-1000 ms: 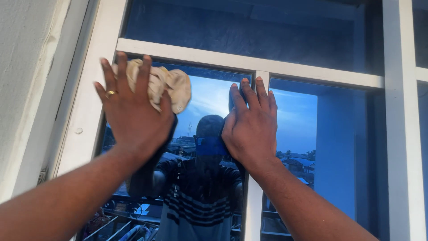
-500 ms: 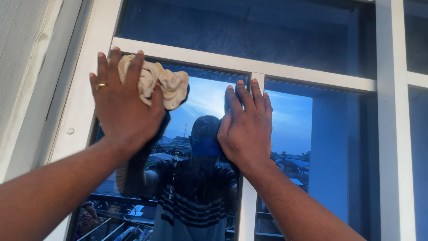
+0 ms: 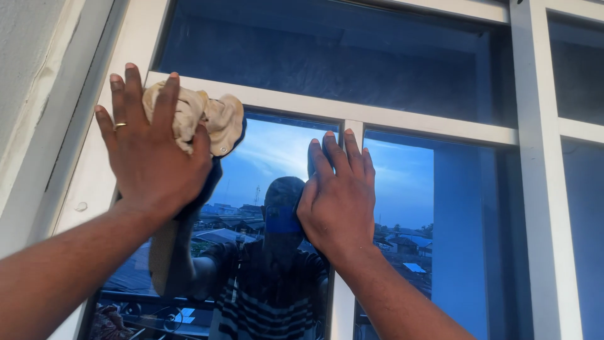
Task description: Cleaning a glass window pane using a cloth.
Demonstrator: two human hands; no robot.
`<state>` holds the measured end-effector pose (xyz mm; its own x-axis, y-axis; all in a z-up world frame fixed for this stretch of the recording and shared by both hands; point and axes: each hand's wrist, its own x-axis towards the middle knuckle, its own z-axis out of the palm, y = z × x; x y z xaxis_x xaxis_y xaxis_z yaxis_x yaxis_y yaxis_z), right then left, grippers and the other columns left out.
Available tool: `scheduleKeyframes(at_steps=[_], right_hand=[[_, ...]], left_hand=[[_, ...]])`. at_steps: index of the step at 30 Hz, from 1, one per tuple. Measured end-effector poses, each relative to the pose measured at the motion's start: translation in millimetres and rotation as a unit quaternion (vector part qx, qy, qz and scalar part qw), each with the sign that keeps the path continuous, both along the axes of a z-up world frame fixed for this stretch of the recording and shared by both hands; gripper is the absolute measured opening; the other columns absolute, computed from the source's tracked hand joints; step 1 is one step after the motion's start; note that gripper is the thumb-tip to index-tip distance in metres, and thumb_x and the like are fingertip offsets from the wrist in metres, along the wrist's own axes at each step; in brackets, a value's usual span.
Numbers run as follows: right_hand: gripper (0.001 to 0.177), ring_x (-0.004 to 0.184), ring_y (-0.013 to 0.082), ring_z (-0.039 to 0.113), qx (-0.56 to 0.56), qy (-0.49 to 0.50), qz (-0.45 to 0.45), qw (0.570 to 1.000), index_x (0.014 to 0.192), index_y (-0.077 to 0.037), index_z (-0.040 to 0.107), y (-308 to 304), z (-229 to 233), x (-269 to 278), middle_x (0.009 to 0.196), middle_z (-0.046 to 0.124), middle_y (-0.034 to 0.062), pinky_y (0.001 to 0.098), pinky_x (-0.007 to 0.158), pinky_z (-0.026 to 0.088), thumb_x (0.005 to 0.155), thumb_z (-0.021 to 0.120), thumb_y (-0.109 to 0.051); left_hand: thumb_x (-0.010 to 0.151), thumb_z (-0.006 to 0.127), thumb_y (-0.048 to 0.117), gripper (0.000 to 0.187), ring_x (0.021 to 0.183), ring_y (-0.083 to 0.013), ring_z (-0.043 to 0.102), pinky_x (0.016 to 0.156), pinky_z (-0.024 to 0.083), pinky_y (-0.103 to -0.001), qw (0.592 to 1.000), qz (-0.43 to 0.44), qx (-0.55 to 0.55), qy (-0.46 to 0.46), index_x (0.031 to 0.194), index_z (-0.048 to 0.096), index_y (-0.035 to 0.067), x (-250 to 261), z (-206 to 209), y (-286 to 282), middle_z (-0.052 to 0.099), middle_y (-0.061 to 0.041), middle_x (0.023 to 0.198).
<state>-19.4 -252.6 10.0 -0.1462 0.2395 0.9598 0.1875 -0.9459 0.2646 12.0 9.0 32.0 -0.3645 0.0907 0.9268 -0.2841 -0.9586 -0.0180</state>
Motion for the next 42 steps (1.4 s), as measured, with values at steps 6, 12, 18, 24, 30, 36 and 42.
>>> scheduleKeyframes(at_steps=[6, 12, 18, 24, 30, 36, 42], right_hand=[[0.053, 0.15, 0.0407, 0.028, 0.002, 0.004, 0.005, 1.0, 0.14, -0.003, 0.058, 2, -1, -3, 0.149, 0.048, 0.0224, 0.0609, 0.121, 0.017, 0.09, 0.053, -0.017], [0.052, 0.152, 0.0379, 0.029, 0.013, -0.003, 0.021, 1.0, 0.141, -0.005, 0.058, 3, 1, -5, 0.151, 0.049, 0.0194, 0.0566, 0.124, 0.017, 0.091, 0.052, -0.016], [0.056, 0.151, 0.0368, 0.026, 0.013, 0.034, 0.018, 0.999, 0.142, -0.005, 0.055, 2, 0, -3, 0.151, 0.046, 0.0192, 0.0568, 0.122, 0.012, 0.088, 0.053, -0.015], [0.057, 0.155, 0.04, 0.022, 0.017, 0.041, -0.003, 0.999, 0.141, -0.006, 0.055, 0, 3, 3, 0.156, 0.044, 0.0201, 0.0596, 0.121, 0.011, 0.085, 0.053, -0.017], [0.063, 0.153, 0.0422, 0.022, 0.014, 0.049, -0.015, 0.999, 0.145, -0.005, 0.054, 1, 3, -1, 0.156, 0.042, 0.0216, 0.0632, 0.122, 0.012, 0.083, 0.053, -0.018], [0.056, 0.15, 0.0369, 0.025, 0.014, 0.03, -0.005, 0.999, 0.142, -0.004, 0.055, 2, 0, -2, 0.15, 0.045, 0.0202, 0.0577, 0.121, 0.012, 0.087, 0.051, -0.016], [0.062, 0.154, 0.0393, 0.023, 0.024, 0.05, -0.018, 0.998, 0.145, -0.007, 0.055, 3, 5, -3, 0.156, 0.044, 0.0196, 0.0603, 0.124, 0.011, 0.083, 0.052, -0.016]], left_hand=[[0.089, 0.066, 0.035, 0.08, 0.151, -0.0551, 0.015, 0.12, 0.014, -0.067, 0.999, -0.012, 0.051, 0.007, 0.162, 0.042, 0.01, -1, 10, -44, 0.027, -0.034, 0.163], [0.075, 0.074, 0.032, 0.081, 0.151, -0.0407, 0.027, 0.121, 0.018, -0.062, 0.902, -0.009, 0.428, 0.047, 0.151, 0.05, 0.019, -27, 30, -52, 0.04, -0.016, 0.158], [0.083, 0.069, 0.031, 0.073, 0.157, -0.042, 0.023, 0.126, 0.016, -0.064, 0.975, -0.015, 0.221, 0.017, 0.151, 0.049, 0.017, -20, 20, -9, 0.036, -0.021, 0.164], [0.091, 0.062, 0.033, 0.076, 0.156, -0.0545, 0.014, 0.119, 0.007, -0.076, 0.999, -0.048, -0.015, -0.01, 0.16, 0.044, 0.01, 4, 13, -7, 0.027, -0.037, 0.164], [0.09, 0.065, 0.035, 0.075, 0.152, -0.0561, 0.015, 0.119, 0.01, -0.073, 0.999, -0.013, 0.017, -0.034, 0.158, 0.045, 0.008, 1, 22, -58, 0.031, -0.036, 0.161], [0.086, 0.069, 0.035, 0.067, 0.152, -0.0474, 0.027, 0.121, 0.019, -0.065, 0.948, 0.011, 0.319, 0.007, 0.148, 0.052, 0.018, -24, 35, -24, 0.044, -0.021, 0.157], [0.092, 0.065, 0.032, 0.065, 0.155, -0.0462, 0.026, 0.123, 0.018, -0.069, 0.996, -0.05, 0.065, 0.019, 0.153, 0.05, 0.015, -21, 19, 18, 0.04, -0.024, 0.159]])
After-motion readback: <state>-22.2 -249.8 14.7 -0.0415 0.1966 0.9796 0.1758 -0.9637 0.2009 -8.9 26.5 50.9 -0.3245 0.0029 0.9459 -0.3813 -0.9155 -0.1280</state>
